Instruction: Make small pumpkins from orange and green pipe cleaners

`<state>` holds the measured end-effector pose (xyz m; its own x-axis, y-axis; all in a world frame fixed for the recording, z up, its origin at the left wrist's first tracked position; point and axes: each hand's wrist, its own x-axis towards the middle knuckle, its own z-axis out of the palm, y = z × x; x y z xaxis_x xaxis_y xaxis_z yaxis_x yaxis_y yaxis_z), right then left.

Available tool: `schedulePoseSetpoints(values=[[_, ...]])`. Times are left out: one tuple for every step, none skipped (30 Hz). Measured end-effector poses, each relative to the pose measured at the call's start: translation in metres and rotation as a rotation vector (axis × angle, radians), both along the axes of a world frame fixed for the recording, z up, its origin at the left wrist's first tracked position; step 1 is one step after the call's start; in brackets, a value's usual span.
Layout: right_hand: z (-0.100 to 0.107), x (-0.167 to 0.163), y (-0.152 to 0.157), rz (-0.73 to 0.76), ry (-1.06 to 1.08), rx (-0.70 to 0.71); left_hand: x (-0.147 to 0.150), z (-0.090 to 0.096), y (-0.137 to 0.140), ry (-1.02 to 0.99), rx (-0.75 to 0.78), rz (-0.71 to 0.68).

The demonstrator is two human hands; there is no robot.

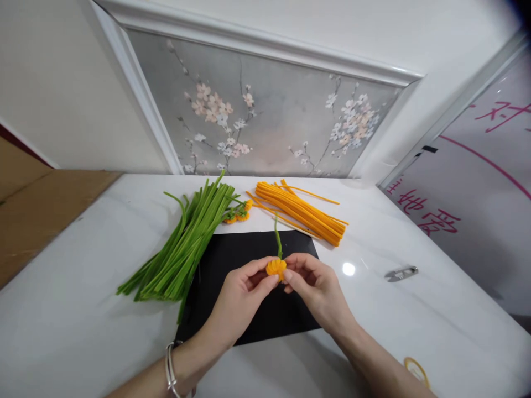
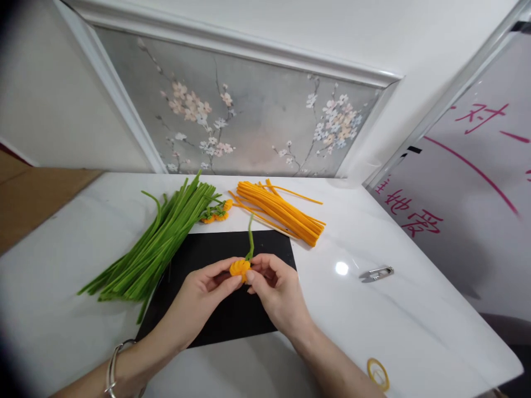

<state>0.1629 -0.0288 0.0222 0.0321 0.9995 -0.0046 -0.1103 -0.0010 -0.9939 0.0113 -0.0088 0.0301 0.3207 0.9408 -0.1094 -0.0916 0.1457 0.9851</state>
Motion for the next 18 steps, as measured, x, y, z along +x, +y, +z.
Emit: schedulePoseSetpoints(values=[[0.001,0.001,0.0,-0.009,-0.002,-0.007,-0.001,0.0,0.0,0.046,0.03,-0.027],[0.002,0.002,0.001,-0.016,-0.006,-0.011,-0.002,0.0,0.001,0.073,0.043,-0.054],[0.003,0.003,0.001,-0.019,-0.01,-0.015,-0.002,-0.001,0.001,0.078,0.038,-0.07],[0.004,0.004,0.002,-0.021,-0.016,-0.023,-0.003,-0.001,0.001,0.069,0.021,-0.082],[0.005,0.005,0.002,-0.019,-0.021,-0.033,-0.003,-0.002,0.0,0.045,-0.005,-0.068],[0.005,0.006,0.003,-0.014,-0.025,-0.044,-0.003,-0.004,0.0,0.025,-0.025,-0.05],[0.006,0.006,0.003,-0.002,-0.023,-0.053,-0.003,-0.005,0.0,0.01,-0.034,-0.034],[0.006,0.007,0.003,0.018,-0.017,-0.061,-0.002,-0.006,0.0,0.004,-0.024,-0.026],[0.006,0.007,0.004,0.047,-0.01,-0.064,-0.002,-0.008,0.0,0.01,-0.001,-0.03],[0.006,0.007,0.004,0.079,-0.005,-0.063,-0.002,-0.009,0.0,0.024,0.035,-0.04],[0.006,0.007,0.004,0.106,-0.005,-0.059,-0.002,-0.009,0.0,0.045,0.074,-0.05],[0.006,0.007,0.003,0.123,-0.011,-0.054,-0.002,-0.009,0.0,0.07,0.114,-0.059],[0.006,0.006,0.003,0.125,-0.016,-0.046,-0.002,-0.008,0.0,0.093,0.15,-0.061],[0.006,0.005,0.002,0.115,-0.019,-0.036,-0.003,-0.007,0.0,0.11,0.181,-0.057],[0.006,0.004,0.001,0.098,-0.02,-0.02,-0.003,-0.005,0.0,0.119,0.202,-0.052],[0.005,0.003,-0.001,0.08,-0.027,0.003,-0.004,-0.003,0.0,0.12,0.211,-0.053],[0.004,0.002,-0.002,0.065,-0.051,0.041,-0.004,-0.001,0.0,0.116,0.211,-0.061],[0.004,0.001,-0.004,0.05,-0.099,0.093,-0.005,0.001,0.0,0.11,0.205,-0.073]])
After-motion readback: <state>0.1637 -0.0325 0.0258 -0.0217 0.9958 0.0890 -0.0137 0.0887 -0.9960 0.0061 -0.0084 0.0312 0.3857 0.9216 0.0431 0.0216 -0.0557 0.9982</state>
